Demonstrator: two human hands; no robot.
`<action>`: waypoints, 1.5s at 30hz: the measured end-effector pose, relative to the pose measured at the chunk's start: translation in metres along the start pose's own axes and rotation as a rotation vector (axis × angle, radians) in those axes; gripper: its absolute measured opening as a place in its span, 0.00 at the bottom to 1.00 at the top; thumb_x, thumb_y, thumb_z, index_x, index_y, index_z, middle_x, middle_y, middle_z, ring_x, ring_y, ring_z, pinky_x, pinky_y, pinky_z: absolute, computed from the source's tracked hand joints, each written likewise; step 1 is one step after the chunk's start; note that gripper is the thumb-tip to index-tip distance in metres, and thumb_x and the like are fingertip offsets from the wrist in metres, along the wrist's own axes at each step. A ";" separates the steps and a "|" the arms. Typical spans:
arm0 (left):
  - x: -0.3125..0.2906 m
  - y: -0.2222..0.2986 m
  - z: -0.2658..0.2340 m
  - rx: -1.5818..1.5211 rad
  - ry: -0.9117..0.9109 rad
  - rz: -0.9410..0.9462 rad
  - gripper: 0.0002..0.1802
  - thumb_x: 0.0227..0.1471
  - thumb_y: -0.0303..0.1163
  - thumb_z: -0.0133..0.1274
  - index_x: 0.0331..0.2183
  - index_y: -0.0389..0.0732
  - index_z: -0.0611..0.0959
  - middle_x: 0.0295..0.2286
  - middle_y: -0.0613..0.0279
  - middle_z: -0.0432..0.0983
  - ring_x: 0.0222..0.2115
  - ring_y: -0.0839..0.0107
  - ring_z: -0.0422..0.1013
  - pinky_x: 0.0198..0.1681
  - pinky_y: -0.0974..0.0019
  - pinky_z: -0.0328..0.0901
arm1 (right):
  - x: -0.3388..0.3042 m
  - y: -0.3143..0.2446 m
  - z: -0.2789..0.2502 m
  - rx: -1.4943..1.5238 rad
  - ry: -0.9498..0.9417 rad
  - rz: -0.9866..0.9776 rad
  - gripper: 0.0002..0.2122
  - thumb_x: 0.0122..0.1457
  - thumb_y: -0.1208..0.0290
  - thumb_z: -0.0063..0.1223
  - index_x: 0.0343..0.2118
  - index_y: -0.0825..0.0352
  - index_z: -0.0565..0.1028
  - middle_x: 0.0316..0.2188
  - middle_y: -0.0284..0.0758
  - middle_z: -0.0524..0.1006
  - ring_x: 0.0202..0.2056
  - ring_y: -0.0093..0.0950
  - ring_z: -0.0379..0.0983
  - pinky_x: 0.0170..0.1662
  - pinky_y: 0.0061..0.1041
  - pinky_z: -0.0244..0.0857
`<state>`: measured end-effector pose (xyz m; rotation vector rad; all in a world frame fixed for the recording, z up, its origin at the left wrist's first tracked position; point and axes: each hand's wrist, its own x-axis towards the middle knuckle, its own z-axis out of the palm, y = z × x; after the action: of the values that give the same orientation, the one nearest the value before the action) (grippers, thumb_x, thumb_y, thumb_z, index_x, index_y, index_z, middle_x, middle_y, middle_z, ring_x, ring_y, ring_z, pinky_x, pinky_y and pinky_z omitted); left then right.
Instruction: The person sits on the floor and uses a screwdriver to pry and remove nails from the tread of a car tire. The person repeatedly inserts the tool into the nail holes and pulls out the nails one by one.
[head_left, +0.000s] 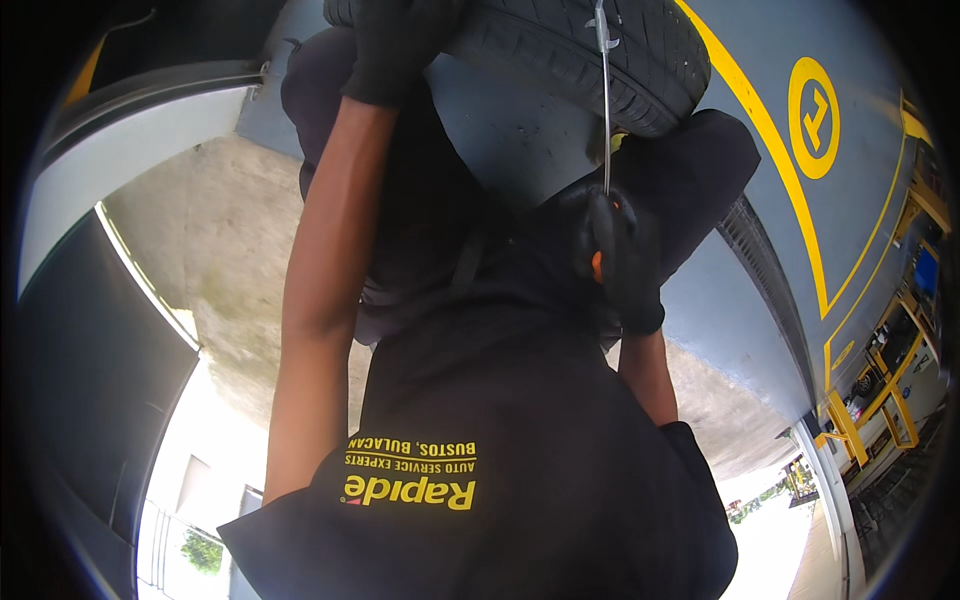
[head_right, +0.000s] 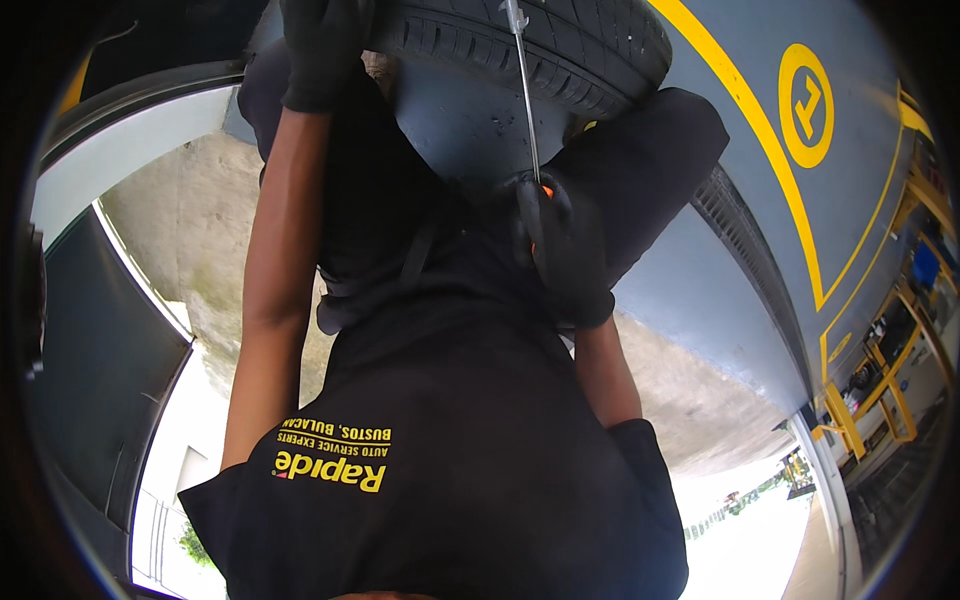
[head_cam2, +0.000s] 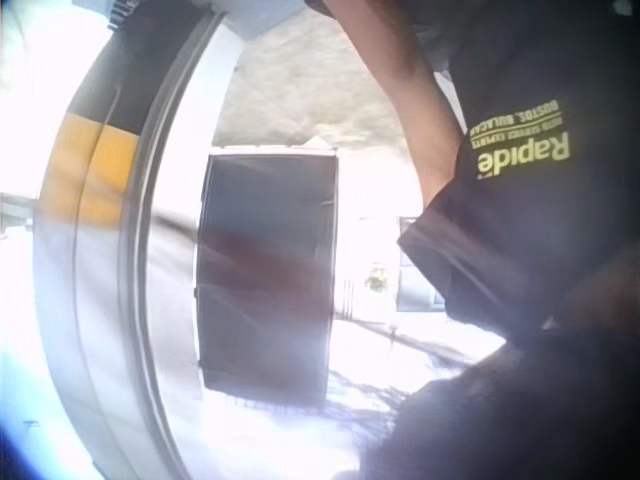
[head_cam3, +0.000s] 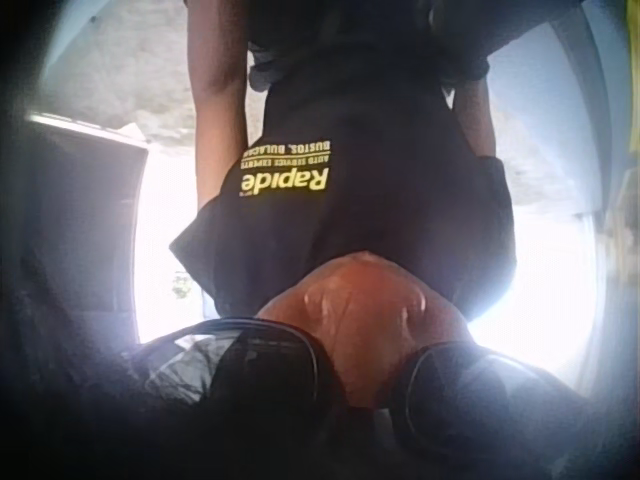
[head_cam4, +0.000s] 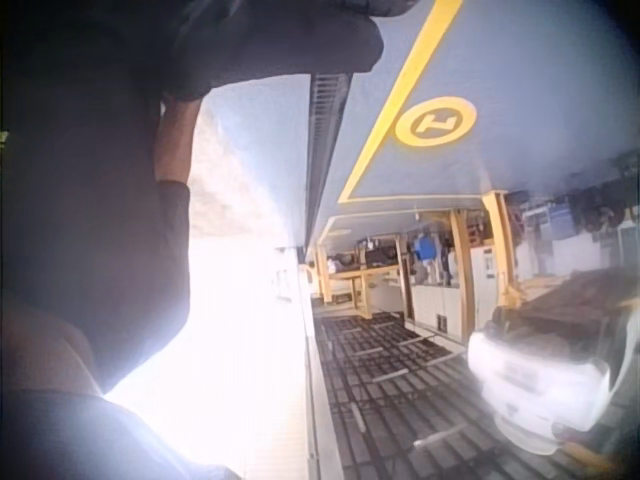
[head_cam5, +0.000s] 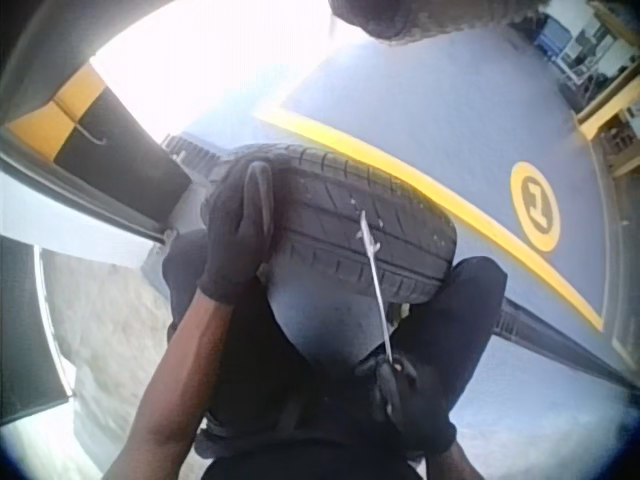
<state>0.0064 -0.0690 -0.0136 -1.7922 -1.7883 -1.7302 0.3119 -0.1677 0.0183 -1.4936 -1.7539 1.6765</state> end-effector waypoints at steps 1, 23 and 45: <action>-0.001 -0.001 0.002 -0.028 0.017 0.041 0.14 0.67 0.27 0.44 0.37 0.31 0.83 0.33 0.46 0.80 0.35 0.48 0.76 0.43 0.54 0.69 | -0.004 0.001 -0.002 0.008 0.006 0.056 0.12 0.71 0.67 0.49 0.46 0.70 0.79 0.17 0.26 0.68 0.18 0.14 0.65 0.23 0.20 0.57; 0.000 -0.011 0.009 -0.016 0.036 0.083 0.11 0.64 0.26 0.47 0.36 0.32 0.83 0.35 0.47 0.80 0.37 0.50 0.76 0.44 0.55 0.69 | 0.014 0.005 -0.006 -0.445 -0.004 -0.564 0.04 0.65 0.78 0.56 0.40 0.72 0.79 0.21 0.38 0.74 0.18 0.30 0.69 0.24 0.28 0.61; -0.001 0.004 0.003 -0.009 -0.019 -0.055 0.10 0.64 0.27 0.47 0.36 0.33 0.82 0.34 0.48 0.79 0.37 0.50 0.75 0.44 0.54 0.68 | -0.033 -0.031 0.016 0.151 0.110 0.239 0.13 0.74 0.68 0.40 0.54 0.67 0.72 0.19 0.24 0.65 0.18 0.12 0.59 0.21 0.17 0.54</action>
<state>0.0116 -0.0694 -0.0129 -1.7846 -1.8575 -1.7498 0.2990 -0.1968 0.0546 -1.7438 -1.4062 1.7554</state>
